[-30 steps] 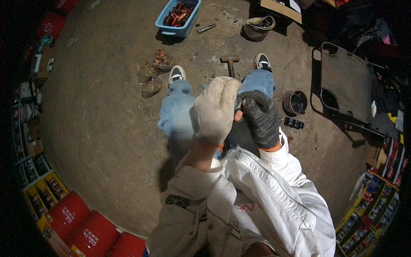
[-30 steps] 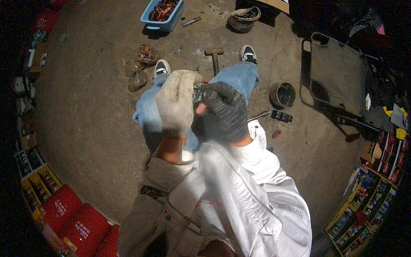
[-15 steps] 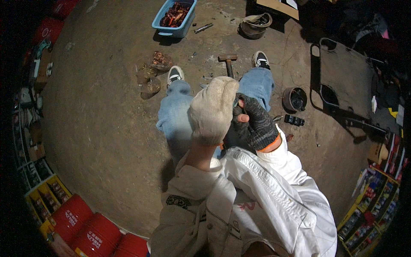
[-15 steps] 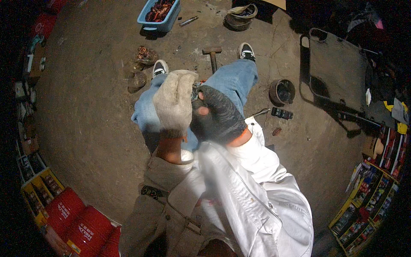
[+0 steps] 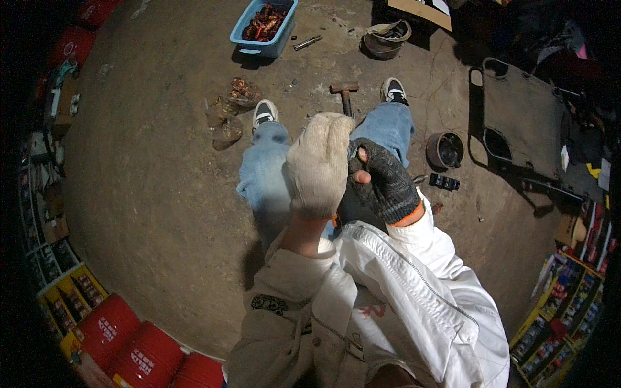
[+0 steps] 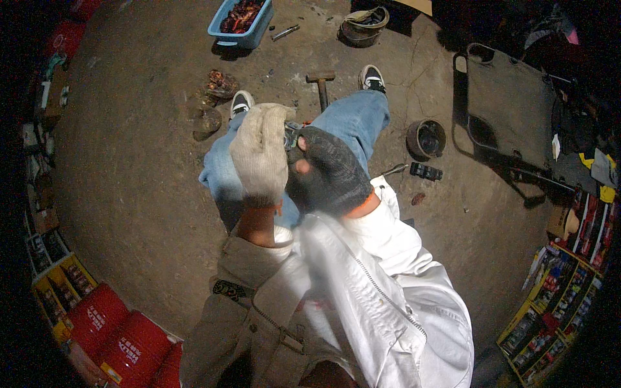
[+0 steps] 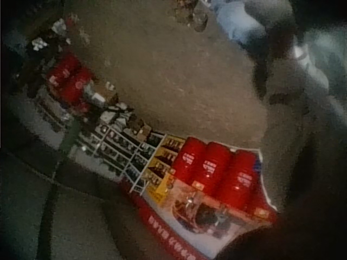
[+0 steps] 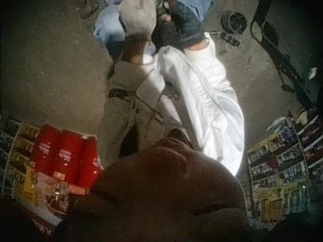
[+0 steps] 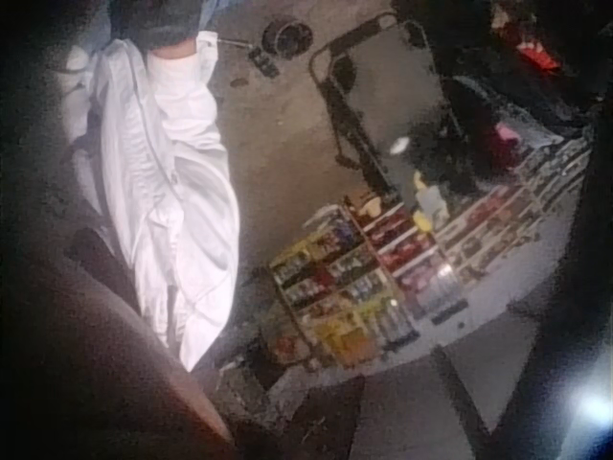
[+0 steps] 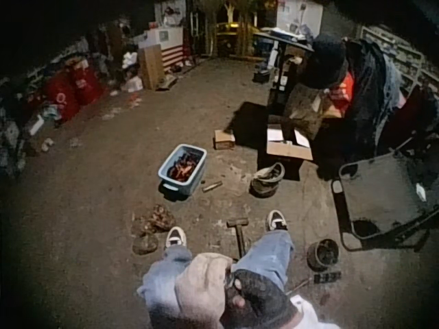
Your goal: The person sits on the floor and uses a hammer and scissors to disassemble a small cylindrical electronic component. They repeatedly strike and pry the object, remove parts, and place debris into a nearby blue bin.
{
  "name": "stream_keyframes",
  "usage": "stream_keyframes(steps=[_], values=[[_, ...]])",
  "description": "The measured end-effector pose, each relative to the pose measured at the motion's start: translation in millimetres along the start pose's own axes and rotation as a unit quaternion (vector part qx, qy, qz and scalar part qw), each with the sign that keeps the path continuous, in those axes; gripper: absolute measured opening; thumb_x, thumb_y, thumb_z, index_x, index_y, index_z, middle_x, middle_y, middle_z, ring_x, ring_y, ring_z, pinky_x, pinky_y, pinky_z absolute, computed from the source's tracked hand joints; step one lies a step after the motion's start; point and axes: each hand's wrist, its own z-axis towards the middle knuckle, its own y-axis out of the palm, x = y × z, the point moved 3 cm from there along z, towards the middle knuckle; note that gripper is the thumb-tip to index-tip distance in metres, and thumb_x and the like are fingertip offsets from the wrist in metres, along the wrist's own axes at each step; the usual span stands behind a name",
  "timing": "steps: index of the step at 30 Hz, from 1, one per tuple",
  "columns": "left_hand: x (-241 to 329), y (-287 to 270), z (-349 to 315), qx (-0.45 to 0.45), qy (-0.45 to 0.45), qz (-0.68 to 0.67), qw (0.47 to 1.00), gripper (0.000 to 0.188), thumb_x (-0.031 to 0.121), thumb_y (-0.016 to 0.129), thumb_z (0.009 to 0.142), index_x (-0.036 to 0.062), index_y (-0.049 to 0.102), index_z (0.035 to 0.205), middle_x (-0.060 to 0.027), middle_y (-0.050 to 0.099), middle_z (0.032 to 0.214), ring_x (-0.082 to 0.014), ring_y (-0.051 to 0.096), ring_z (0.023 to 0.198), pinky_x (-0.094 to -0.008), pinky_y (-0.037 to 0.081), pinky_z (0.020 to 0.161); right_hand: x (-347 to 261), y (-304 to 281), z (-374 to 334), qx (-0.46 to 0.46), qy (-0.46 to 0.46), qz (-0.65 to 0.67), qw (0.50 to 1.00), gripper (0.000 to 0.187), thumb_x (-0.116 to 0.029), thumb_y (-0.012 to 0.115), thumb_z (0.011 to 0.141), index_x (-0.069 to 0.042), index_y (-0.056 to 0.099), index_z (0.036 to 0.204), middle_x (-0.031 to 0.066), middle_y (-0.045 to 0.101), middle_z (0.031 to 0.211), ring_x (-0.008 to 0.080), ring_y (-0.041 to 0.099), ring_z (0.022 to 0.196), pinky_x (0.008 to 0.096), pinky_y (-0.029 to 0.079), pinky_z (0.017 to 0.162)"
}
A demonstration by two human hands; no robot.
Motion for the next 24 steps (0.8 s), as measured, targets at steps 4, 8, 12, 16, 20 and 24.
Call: stream_keyframes(steps=[4,8,12,16,20,24], values=[[2,-1,-1,-0.02,0.053,0.021,0.998,0.015,0.005,0.05,0.085,0.0003,0.063,0.091,-0.0103,0.062,0.091,-0.0202,0.061,0.081,-0.0275,0.048,0.073,-5,2,3,-0.043,-0.036,-0.027,0.998,0.023,-0.006,0.052,0.09,-0.003,0.049,0.112,0.009,0.058,0.096,0.0203,0.056,0.087,0.0327,0.045,0.081],[3,-1,2,-0.026,0.054,0.071,0.996,0.015,0.004,0.049,0.084,0.0011,0.063,0.091,-0.0103,0.062,0.092,-0.0214,0.061,0.082,-0.0283,0.048,0.074,-1,-5,0,0.038,-0.105,-0.234,0.966,0.019,-0.007,0.051,0.09,-0.003,0.051,0.109,0.0076,0.058,0.094,0.0181,0.056,0.081,0.0315,0.045,0.079],[5,1,1,-0.032,0.01,0.034,0.999,0.014,0.006,0.05,0.086,0.0008,0.062,0.09,-0.0094,0.062,0.089,-0.0193,0.061,0.08,-0.0272,0.047,0.072,-3,-3,-1,0.035,-0.091,-0.194,0.976,0.018,-0.01,0.055,0.088,-0.002,0.055,0.103,0.0102,0.059,0.091,0.0216,0.058,0.079,0.0338,0.047,0.073],[1,1,2,-0.005,0.025,0.043,0.999,0.015,0.009,0.05,0.09,-0.0008,0.062,0.09,-0.0069,0.062,0.084,-0.014,0.058,0.075,-0.0248,0.046,0.069,-26,7,1,0.037,-0.111,-0.384,0.916,0.02,-0.013,0.06,0.083,-0.002,0.059,0.099,0.0126,0.06,0.09,0.0258,0.06,0.077,0.0351,0.049,0.068],[-9,1,-2,0.023,-0.071,0.011,0.997,0.016,0.01,0.051,0.092,-0.0019,0.061,0.089,-0.0039,0.061,0.082,-0.0094,0.054,0.072,-0.0227,0.044,0.067,-40,26,-2,0.093,-0.197,-0.546,0.809,0.025,-0.011,0.063,0.077,-0.003,0.061,0.1,0.0134,0.062,0.094,0.0269,0.062,0.078,0.0344,0.051,0.067],[-12,2,-5,0.018,-0.111,-0.041,0.993,0.015,0.01,0.052,0.091,-0.0016,0.061,0.089,-0.003,0.06,0.081,-0.0082,0.053,0.072,-0.0217,0.044,0.067,-42,36,-7,0.117,-0.284,-0.567,0.764,0.027,-0.008,0.062,0.076,-0.003,0.062,0.103,0.0148,0.063,0.097,0.0268,0.063,0.08,0.0345,0.051,0.068]])
